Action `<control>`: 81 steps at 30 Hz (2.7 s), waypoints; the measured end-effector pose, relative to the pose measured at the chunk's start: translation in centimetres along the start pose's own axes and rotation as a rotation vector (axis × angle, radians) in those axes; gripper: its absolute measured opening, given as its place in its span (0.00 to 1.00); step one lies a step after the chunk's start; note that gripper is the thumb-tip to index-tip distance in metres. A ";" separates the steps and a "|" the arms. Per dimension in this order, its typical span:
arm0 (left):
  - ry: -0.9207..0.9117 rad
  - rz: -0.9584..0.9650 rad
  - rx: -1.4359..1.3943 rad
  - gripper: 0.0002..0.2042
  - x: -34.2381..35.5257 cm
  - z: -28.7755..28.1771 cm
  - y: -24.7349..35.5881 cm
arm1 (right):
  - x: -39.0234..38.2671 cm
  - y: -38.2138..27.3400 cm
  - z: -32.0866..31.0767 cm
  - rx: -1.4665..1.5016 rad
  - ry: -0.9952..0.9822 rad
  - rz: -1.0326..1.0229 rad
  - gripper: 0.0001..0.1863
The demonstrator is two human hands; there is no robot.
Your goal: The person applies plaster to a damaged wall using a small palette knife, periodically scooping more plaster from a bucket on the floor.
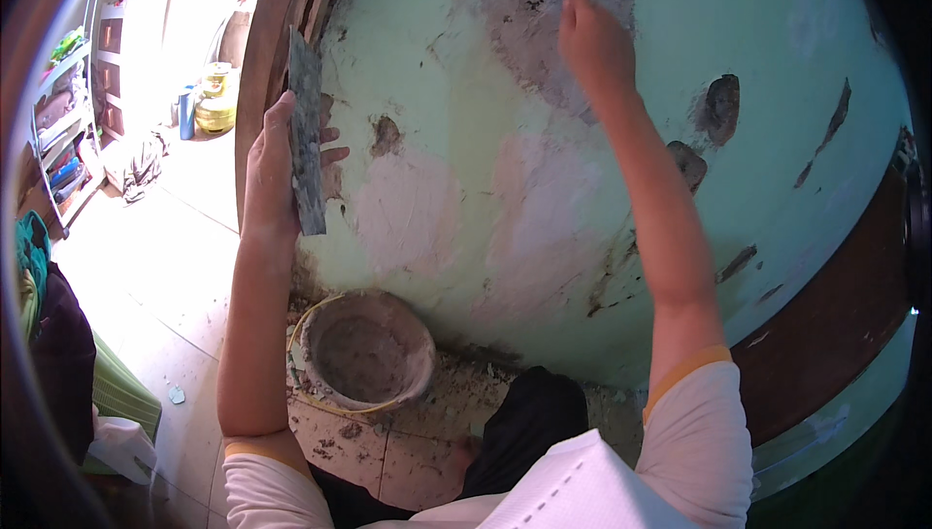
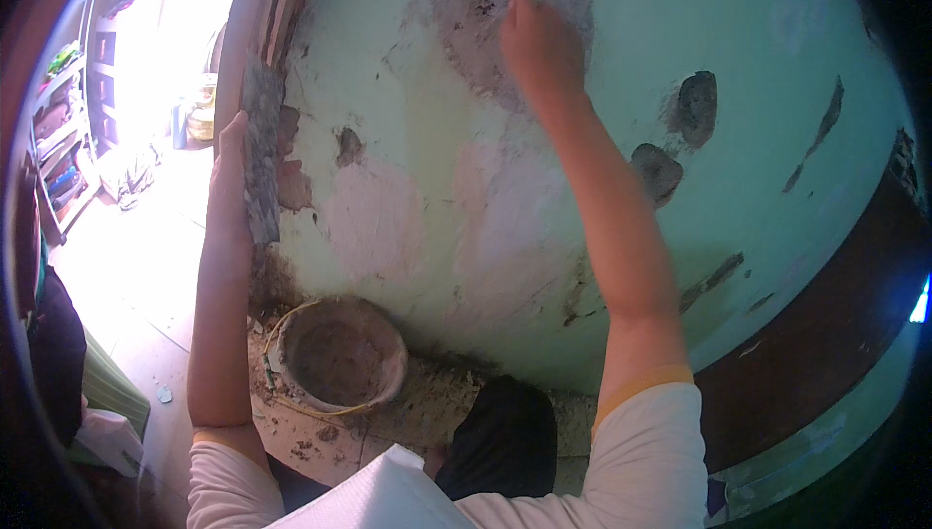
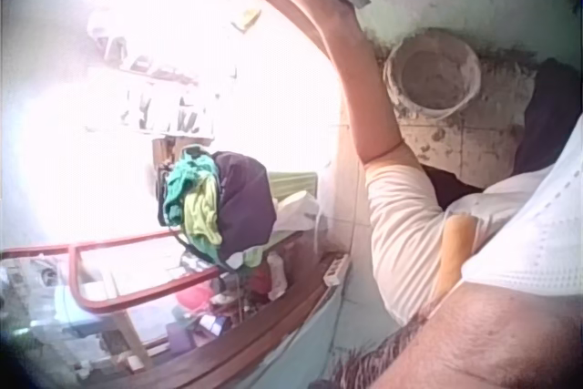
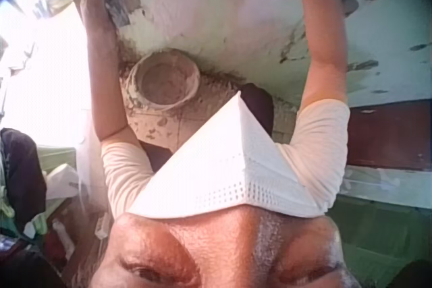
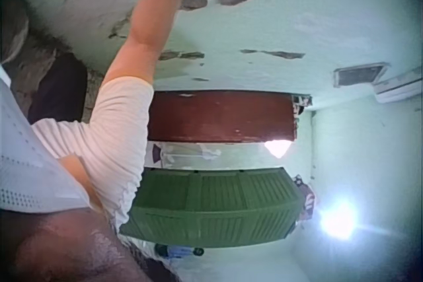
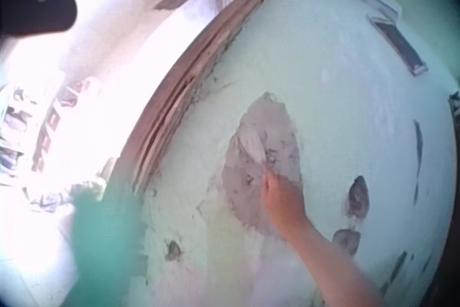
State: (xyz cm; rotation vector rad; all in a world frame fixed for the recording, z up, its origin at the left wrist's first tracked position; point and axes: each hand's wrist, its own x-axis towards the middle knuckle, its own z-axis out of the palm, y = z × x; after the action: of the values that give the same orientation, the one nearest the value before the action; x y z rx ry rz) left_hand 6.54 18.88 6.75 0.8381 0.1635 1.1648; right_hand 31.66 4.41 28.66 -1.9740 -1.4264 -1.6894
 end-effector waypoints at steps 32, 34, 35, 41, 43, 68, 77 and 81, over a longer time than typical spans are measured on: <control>-0.047 0.007 0.111 0.32 -0.7 1.2 -2.4 | -12.3 -4.5 0.8 0.344 0.196 -0.053 0.22; -0.025 0.018 0.134 0.32 -0.3 0.5 -2.2 | -8.4 -2.9 0.8 0.237 0.247 -0.051 0.21; -0.017 0.019 0.140 0.32 -0.3 0.4 -2.2 | -6.1 -2.0 0.6 0.188 0.287 -0.045 0.21; 0.003 -0.028 0.012 0.22 -0.7 0.7 -1.6 | -2.0 3.8 1.3 -0.112 0.181 -0.003 0.20; -0.002 -0.028 0.007 0.23 -0.5 0.4 -1.6 | -5.0 4.5 0.8 -0.092 0.115 0.020 0.20; -0.019 -0.088 0.049 0.24 -0.6 0.5 -2.3 | -3.3 6.5 -2.2 0.005 0.261 -0.089 0.21; -0.028 -0.089 0.009 0.25 -0.3 0.3 -2.1 | -13.5 4.4 -1.8 0.124 0.066 0.059 0.21; 0.005 -0.062 0.150 0.33 0.2 -0.4 -3.1 | -7.2 4.0 -1.0 0.169 0.296 -0.078 0.20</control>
State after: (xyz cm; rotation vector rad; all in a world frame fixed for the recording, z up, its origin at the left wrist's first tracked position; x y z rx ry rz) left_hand 8.73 18.80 4.51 0.9551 0.2820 1.1067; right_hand 34.75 -2.20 24.67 -1.5259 -1.4952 -1.7411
